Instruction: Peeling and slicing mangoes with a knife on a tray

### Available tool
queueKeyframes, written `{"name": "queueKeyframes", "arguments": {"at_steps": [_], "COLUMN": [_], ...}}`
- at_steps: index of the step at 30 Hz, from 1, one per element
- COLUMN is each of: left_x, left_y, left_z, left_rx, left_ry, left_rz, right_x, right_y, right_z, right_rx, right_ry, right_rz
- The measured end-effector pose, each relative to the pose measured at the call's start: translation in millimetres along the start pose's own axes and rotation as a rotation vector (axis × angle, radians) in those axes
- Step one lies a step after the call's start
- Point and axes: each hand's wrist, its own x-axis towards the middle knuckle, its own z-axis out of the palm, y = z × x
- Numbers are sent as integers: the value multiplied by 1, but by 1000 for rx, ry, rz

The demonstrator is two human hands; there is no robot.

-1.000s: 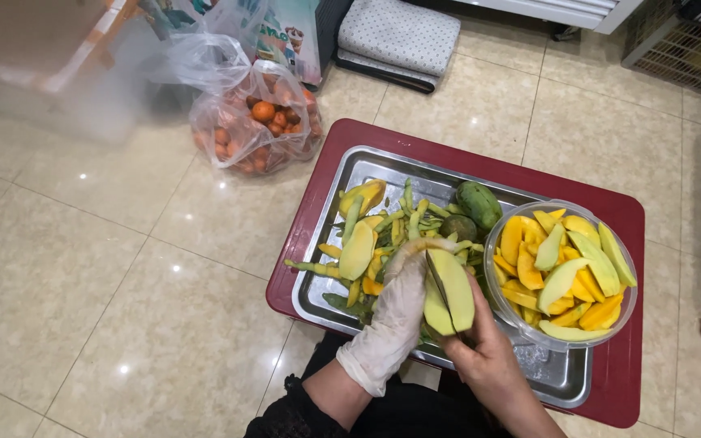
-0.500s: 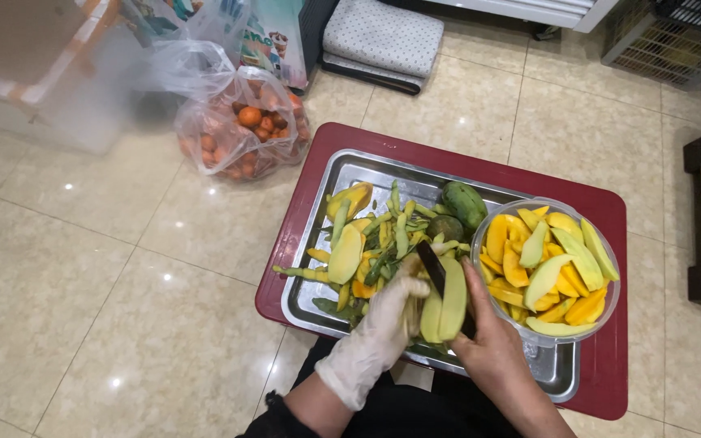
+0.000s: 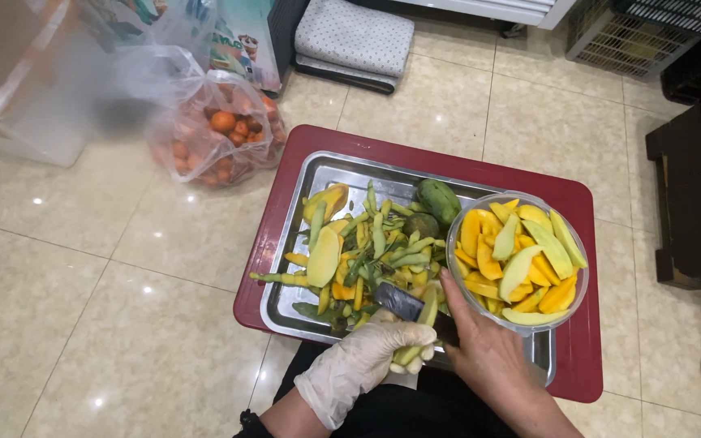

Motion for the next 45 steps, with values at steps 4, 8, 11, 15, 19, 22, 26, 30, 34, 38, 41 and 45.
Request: {"name": "queueKeyframes", "arguments": {"at_steps": [4,8,11,15,19,22,26,30,34,38,41,45], "left_x": [6,6,-20,-9,2,29,70,98,196,230,231,245], "left_y": [0,13,31,31,61,78,89,102,90,76,71,65], "left_z": [-6,3,23,16,71,97,123,145,105,93,93,76], "left_rx": [38,192,90,143,418,606,830,1226,1588,1772,1893,2019], "left_ry": [-56,-183,-291,-376,123,255,273,381,374,416,446,406], "left_rz": [24,67,-55,5,-77,52,143,48,179,257,303,411], "right_x": [4,2,8,5,-25,-34,-44,-54,-59,-60,-59,-57], "right_y": [0,-3,17,116,102,112,125,132,146,146,149,146], "right_z": [-10,-23,-54,-33,-65,-49,-26,-24,-9,-1,7,6], "right_rx": [-4,36,156,586,868,893,931,975,979,1083,1145,1243], "right_ry": [-25,-103,-107,352,509,522,499,464,482,487,507,495], "right_rz": [88,221,493,662,605,635,658,683,694,711,725,779]}}
